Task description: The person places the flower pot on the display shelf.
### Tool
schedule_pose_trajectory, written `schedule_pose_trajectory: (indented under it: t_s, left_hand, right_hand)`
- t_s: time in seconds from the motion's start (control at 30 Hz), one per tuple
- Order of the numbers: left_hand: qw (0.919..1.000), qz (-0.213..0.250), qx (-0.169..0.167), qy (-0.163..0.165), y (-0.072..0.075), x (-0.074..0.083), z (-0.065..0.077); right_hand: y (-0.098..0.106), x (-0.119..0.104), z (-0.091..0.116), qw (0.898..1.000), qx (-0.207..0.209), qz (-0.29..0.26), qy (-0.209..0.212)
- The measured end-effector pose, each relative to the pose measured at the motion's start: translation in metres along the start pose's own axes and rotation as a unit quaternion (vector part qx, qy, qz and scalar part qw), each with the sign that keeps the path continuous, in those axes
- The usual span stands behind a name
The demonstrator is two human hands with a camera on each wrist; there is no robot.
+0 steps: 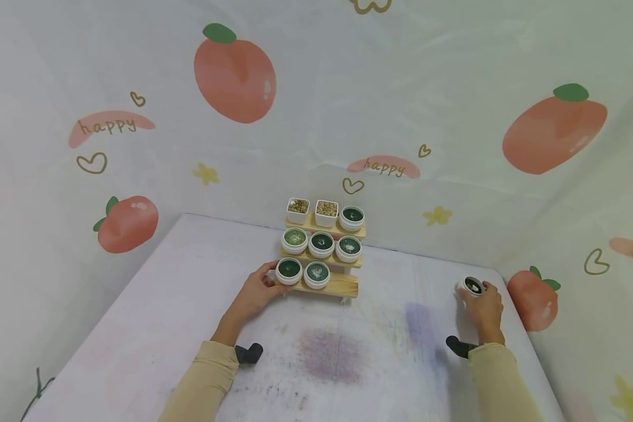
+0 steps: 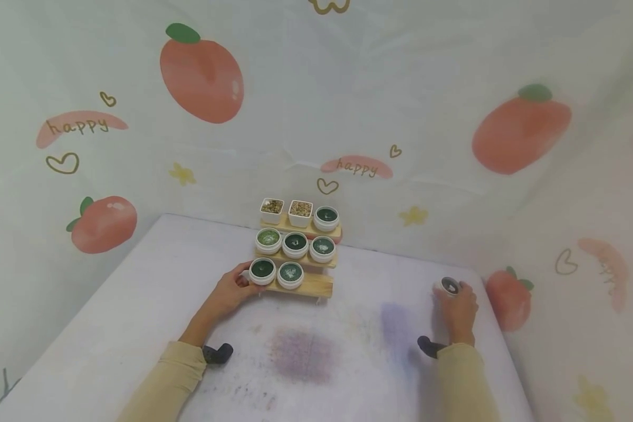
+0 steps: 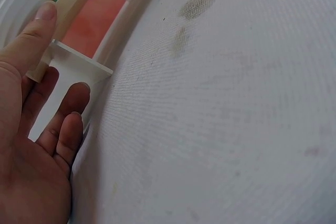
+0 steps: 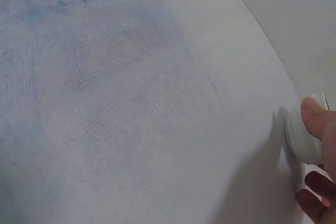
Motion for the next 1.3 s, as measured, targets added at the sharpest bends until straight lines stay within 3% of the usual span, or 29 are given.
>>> schedule_pose_trajectory:
  t_s: [0.17,0.57,1.1,1.3]
  left_hand:
    - [1.0000,0.001,-0.001,0.000,0.001,0.000,-0.001]
    - [1.0000,0.003,-0.002,0.000,-0.001,0.000,-0.001]
    - [1.0000,0.000,-0.003,-0.001,-0.002,-0.002,-0.004]
    - [1.0000,-0.001,-0.004,0.001,0.000,-0.002,-0.004]
  right_hand:
    - [0.001,-0.003,0.001,1.000,0.002,-0.013,-0.003]
    - [-0.009,-0.011,0.007,0.995,0.036,-0.078,0.047]
    - [-0.015,-0.062,0.044,0.982,0.044,-0.124,0.132]
    - [-0.015,-0.080,0.054,0.978,0.022,-0.149,0.147]
Point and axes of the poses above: each hand's wrist, its own z-axis away from the middle knuckle, its own y-axis out of the back of the hand, x = y × z, the point moved 7 cm from there along -z, towards the middle knuckle, and after that the axes turned 6 degrees about z, right-handed, at the moved point
